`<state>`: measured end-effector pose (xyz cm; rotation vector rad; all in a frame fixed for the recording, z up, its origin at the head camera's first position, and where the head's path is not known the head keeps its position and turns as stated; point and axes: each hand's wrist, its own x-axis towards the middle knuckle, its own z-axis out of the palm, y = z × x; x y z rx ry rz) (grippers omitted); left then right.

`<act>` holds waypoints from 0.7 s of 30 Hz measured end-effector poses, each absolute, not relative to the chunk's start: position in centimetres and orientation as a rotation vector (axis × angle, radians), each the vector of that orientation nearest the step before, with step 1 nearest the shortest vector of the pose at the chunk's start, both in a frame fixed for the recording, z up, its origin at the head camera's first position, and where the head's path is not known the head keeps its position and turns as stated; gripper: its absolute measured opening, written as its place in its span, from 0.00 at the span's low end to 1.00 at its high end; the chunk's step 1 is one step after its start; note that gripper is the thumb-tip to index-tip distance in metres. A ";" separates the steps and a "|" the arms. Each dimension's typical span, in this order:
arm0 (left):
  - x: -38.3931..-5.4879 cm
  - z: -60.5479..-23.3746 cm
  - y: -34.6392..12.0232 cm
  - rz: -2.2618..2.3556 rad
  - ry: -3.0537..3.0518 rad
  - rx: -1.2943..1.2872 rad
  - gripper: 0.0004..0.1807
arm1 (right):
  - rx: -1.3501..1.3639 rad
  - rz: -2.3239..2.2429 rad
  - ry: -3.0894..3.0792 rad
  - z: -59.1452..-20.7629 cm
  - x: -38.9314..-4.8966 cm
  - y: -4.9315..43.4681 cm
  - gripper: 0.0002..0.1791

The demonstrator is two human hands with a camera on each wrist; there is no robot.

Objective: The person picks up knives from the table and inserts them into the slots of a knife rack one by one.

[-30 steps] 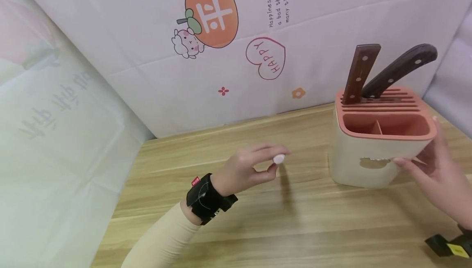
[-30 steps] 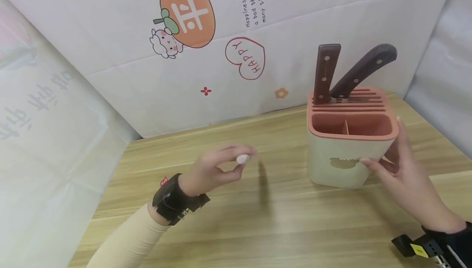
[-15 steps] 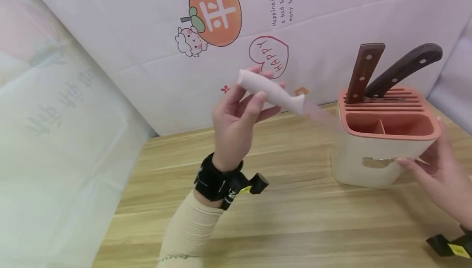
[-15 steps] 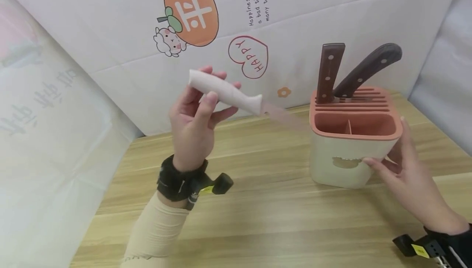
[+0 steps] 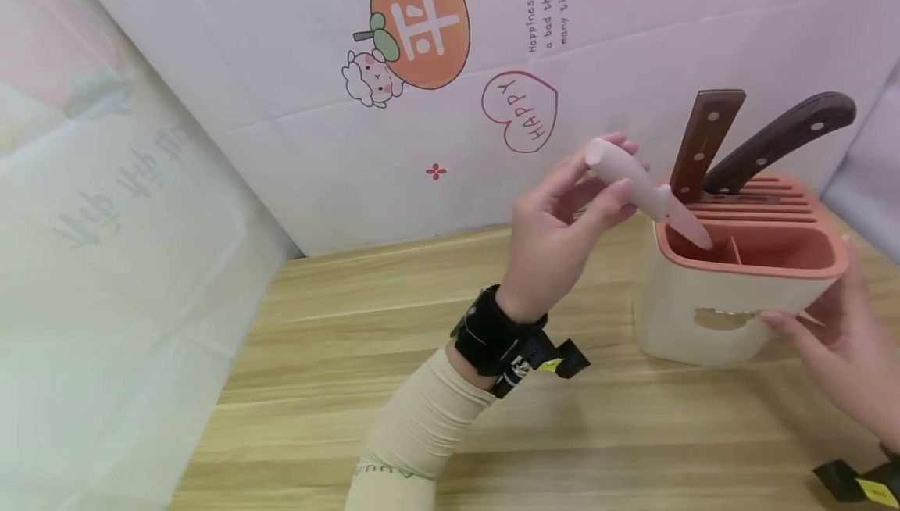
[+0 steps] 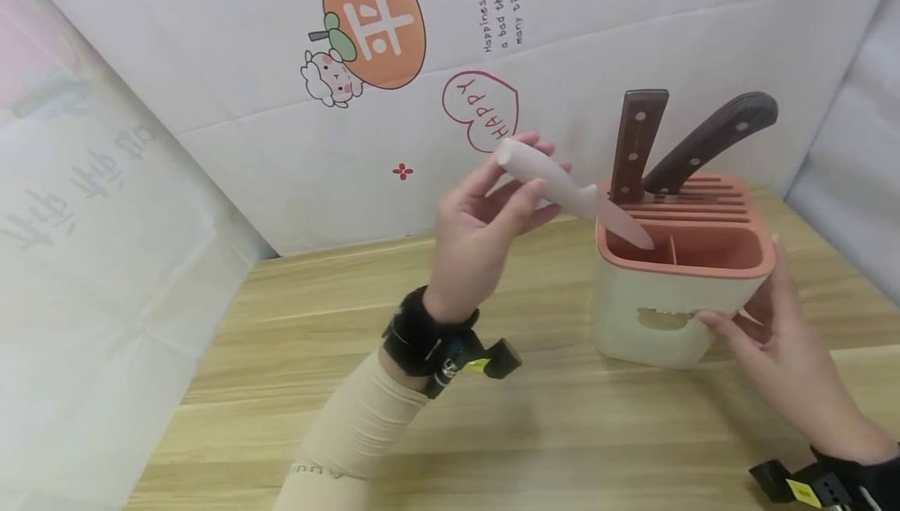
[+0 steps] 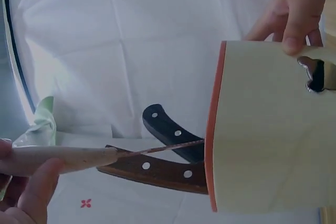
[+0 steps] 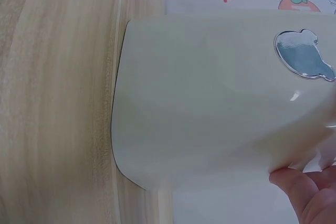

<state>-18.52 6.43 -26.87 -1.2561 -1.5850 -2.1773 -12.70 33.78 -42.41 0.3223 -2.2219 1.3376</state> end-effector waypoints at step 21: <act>-20.4 -32.4 11.0 -2.062 -2.043 -1.040 0.23 | 0.312 1.330 -2.224 -42.6 -12.7 34.1 0.51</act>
